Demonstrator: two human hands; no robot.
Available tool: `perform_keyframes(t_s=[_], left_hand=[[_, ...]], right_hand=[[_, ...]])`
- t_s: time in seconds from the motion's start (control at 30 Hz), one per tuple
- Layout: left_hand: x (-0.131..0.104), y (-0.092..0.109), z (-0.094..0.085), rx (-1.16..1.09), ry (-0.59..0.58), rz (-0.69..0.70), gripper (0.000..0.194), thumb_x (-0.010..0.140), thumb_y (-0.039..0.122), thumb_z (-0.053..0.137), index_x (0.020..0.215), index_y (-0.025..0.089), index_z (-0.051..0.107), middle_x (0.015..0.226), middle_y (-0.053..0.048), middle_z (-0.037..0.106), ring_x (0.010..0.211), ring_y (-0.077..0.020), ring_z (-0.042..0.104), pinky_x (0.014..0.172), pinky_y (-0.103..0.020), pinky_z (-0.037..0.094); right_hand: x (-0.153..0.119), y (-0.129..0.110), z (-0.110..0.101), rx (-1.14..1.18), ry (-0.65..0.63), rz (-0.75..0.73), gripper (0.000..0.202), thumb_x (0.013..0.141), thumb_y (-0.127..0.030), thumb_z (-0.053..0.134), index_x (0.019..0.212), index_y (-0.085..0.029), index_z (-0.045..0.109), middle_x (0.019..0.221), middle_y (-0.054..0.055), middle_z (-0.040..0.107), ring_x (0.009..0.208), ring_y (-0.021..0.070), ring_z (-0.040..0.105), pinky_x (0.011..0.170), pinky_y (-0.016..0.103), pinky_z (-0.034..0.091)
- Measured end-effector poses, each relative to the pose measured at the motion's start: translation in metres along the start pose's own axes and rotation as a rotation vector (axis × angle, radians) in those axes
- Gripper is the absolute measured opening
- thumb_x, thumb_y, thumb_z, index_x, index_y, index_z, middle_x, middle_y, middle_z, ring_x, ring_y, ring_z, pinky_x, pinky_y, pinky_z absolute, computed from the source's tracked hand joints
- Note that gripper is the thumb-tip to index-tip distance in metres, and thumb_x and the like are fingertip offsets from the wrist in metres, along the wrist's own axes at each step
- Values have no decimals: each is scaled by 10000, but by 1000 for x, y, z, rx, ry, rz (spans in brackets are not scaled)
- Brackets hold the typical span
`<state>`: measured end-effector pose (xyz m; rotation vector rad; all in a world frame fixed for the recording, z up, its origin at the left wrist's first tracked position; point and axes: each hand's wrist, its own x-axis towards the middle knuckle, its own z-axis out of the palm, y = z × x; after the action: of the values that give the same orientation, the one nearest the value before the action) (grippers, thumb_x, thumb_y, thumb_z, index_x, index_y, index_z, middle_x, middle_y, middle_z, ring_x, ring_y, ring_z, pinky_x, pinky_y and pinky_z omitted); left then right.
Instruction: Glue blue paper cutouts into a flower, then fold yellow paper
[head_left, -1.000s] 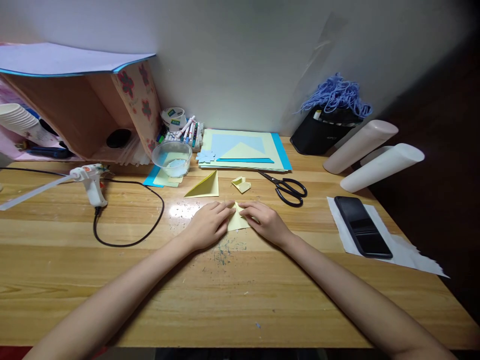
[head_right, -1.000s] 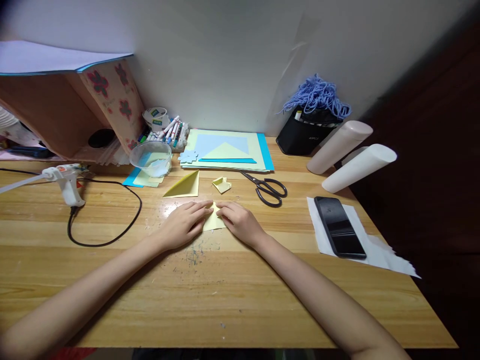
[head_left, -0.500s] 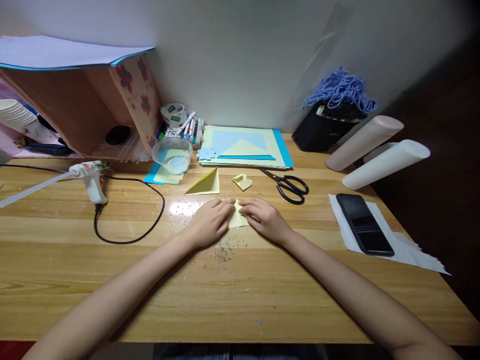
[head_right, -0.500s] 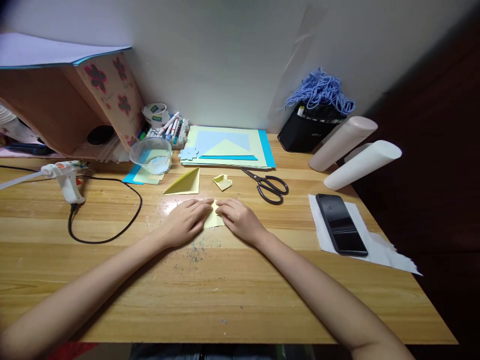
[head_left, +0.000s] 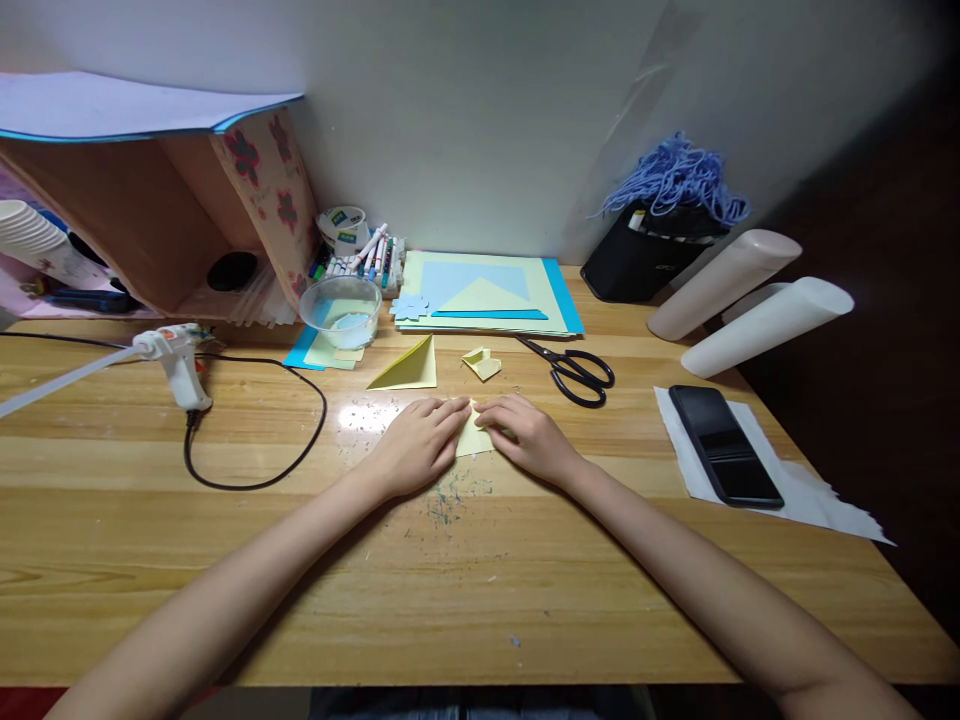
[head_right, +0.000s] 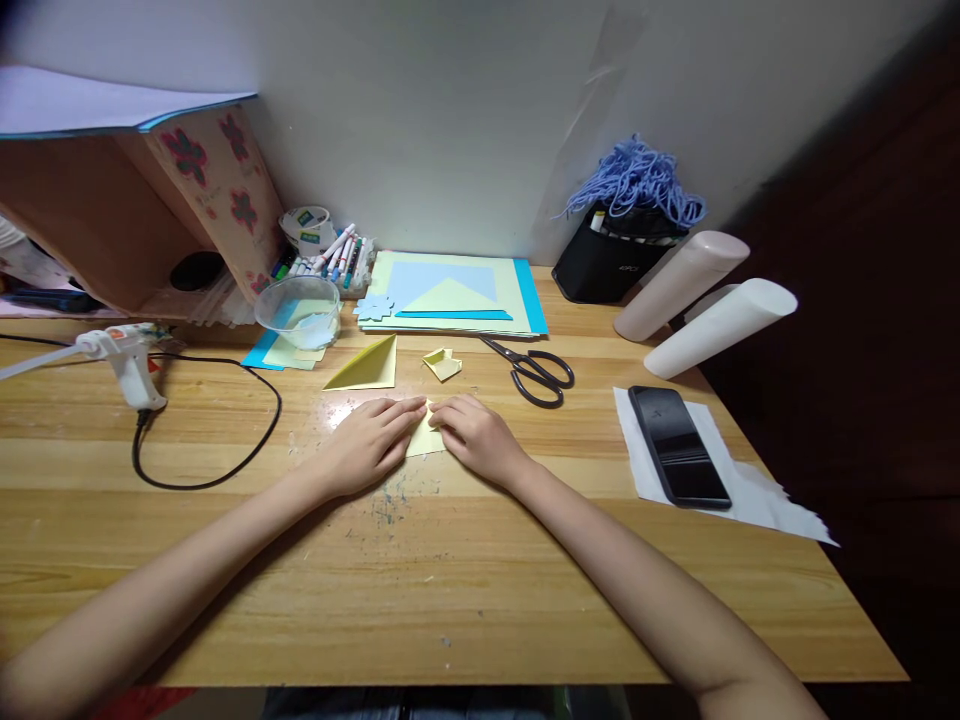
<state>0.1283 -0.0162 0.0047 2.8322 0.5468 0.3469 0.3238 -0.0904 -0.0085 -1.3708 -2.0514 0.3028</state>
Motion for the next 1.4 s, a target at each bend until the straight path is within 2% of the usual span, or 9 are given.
perform_keyframes(t_s=[0.33, 0.57, 0.83, 1.17, 1.4], left_hand=[[2, 2, -3, 46, -38, 4, 402, 868, 225, 358, 1260, 184, 435, 1322, -63, 458, 1038, -223, 466, 900, -390, 370], [2, 5, -6, 69, -50, -1, 459, 849, 215, 377, 1306, 255, 377, 1336, -40, 435, 1069, -230, 449, 903, -392, 355], [2, 3, -3, 82, -46, 1, 472, 844, 225, 386, 1315, 241, 376, 1328, -51, 442, 1070, -236, 445, 907, -397, 356], [1, 3, -2, 53, -30, -10, 474, 844, 229, 395, 1316, 259, 383, 1329, -44, 445, 1093, -236, 437, 924, -409, 350], [1, 3, -2, 41, -37, -19, 464, 845, 230, 398, 1308, 259, 392, 1337, -38, 437, 1095, -237, 431, 928, -409, 345]], right_hand=[[1, -3, -1, -42, -20, 12, 213, 795, -71, 458, 907, -210, 573, 1097, 65, 594, 1005, 210, 518, 864, 388, 432], [4, -6, -2, -147, -80, 17, 272, 787, -84, 458, 1023, -192, 539, 1133, 96, 564, 1037, 228, 490, 868, 404, 429], [5, -4, -4, -176, -84, 14, 188, 778, -112, 473, 937, -187, 539, 972, 87, 600, 901, 226, 499, 784, 373, 434], [5, -6, -7, -196, -90, 23, 119, 770, -204, 522, 887, -192, 537, 879, 73, 579, 855, 225, 480, 749, 355, 417], [4, 0, -7, -48, -29, 35, 177, 757, -174, 549, 931, -201, 541, 920, 68, 581, 888, 220, 508, 778, 359, 430]])
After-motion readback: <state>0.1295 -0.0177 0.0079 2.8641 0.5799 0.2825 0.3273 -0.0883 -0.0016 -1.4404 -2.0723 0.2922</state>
